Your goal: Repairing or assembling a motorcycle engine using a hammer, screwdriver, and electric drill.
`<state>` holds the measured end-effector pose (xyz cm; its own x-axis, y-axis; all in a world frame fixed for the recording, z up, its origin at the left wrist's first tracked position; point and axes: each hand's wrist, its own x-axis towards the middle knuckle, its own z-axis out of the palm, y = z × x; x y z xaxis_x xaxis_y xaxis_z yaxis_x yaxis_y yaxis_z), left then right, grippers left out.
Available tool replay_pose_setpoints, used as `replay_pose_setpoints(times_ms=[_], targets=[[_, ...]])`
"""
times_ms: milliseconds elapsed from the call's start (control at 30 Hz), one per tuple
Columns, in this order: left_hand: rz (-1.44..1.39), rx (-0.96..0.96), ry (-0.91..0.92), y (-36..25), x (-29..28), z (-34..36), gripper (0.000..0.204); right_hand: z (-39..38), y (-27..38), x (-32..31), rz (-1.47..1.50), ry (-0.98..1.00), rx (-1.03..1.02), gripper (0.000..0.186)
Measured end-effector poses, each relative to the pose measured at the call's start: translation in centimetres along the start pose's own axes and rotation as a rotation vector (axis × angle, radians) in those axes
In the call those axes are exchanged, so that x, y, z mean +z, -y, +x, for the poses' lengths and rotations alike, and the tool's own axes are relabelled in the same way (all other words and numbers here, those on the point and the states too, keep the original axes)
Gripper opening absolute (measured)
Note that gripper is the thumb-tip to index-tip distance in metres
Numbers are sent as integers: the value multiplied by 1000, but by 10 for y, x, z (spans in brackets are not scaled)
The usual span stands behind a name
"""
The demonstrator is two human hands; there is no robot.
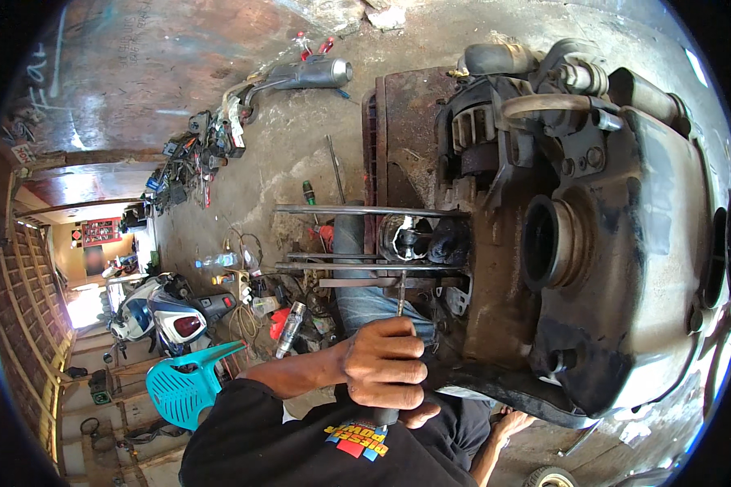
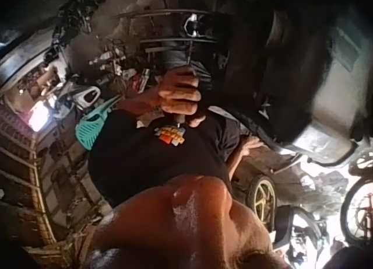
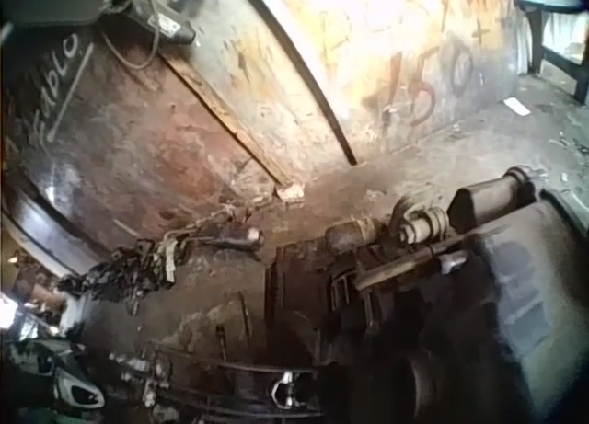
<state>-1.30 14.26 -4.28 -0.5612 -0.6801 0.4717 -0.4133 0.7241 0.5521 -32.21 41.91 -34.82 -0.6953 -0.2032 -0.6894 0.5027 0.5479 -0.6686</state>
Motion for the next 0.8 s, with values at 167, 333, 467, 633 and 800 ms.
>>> replay_pose_setpoints(times_ms=[167, 333, 467, 633, 800], targets=[[-144, 114, -120, -13, -8, -15, 32, 1, -9, 6, -119, 14, 39, 44], [-51, 72, -400, -29, -12, -43, 43, 3, -6, 13, 56, 243, 226, 44], [-3, 32, -410, -29, -20, -71, 39, 14, -16, 24, -79, 271, 206, 36], [-25, 24, -410, -28, -19, -101, 28, 25, -48, 21, -281, 298, 72, 43], [-55, 44, -390, -29, -12, -112, 29, 36, -67, 0, -320, 309, 23, 49]])
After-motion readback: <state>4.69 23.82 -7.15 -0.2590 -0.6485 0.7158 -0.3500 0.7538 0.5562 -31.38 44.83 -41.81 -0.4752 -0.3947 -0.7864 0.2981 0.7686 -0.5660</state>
